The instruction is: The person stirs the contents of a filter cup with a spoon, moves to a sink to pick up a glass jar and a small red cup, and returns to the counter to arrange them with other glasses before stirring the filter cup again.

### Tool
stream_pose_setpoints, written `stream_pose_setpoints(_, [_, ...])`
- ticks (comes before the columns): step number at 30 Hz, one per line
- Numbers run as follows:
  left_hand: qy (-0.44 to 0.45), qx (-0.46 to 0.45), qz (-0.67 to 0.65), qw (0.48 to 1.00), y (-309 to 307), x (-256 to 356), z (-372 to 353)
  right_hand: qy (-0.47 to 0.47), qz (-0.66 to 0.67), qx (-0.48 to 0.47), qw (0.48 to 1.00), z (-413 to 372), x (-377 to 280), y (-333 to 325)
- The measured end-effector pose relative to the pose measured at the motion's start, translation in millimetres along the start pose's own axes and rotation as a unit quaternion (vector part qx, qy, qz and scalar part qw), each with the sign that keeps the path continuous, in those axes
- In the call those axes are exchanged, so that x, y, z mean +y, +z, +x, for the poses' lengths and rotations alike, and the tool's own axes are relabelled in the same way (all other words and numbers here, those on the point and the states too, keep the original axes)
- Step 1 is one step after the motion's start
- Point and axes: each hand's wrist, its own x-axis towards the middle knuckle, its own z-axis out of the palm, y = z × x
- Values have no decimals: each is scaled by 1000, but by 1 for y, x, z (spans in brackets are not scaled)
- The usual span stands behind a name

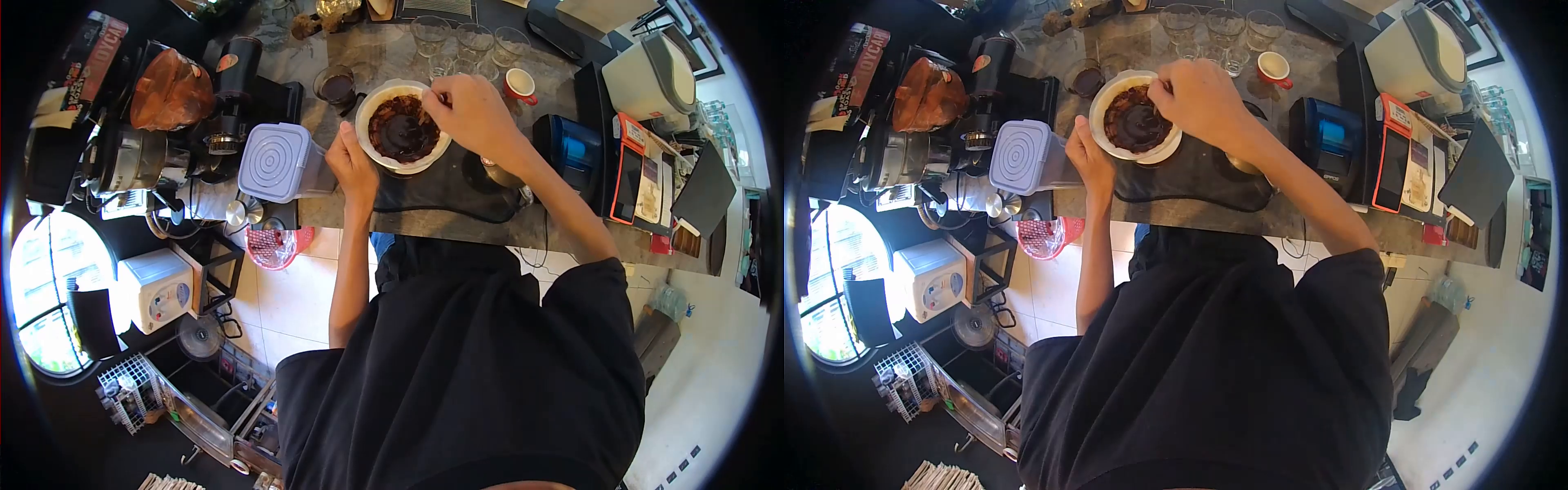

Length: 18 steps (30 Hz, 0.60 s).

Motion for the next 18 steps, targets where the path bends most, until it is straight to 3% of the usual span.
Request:
stream_pose_setpoints(7, [-5,-1,-4,1000,0,-1,0,131,113,-45,984,3,27,-4])
stream_pose_setpoints(13, [-6,-4,-14,1000,0,-1,-1,166,268,-41,948,-3,51,-1])
stream_pose_setpoints(18, [-7,-4,-16,1000,0,3,-1,160,297,-42,940,-2,49,-14])
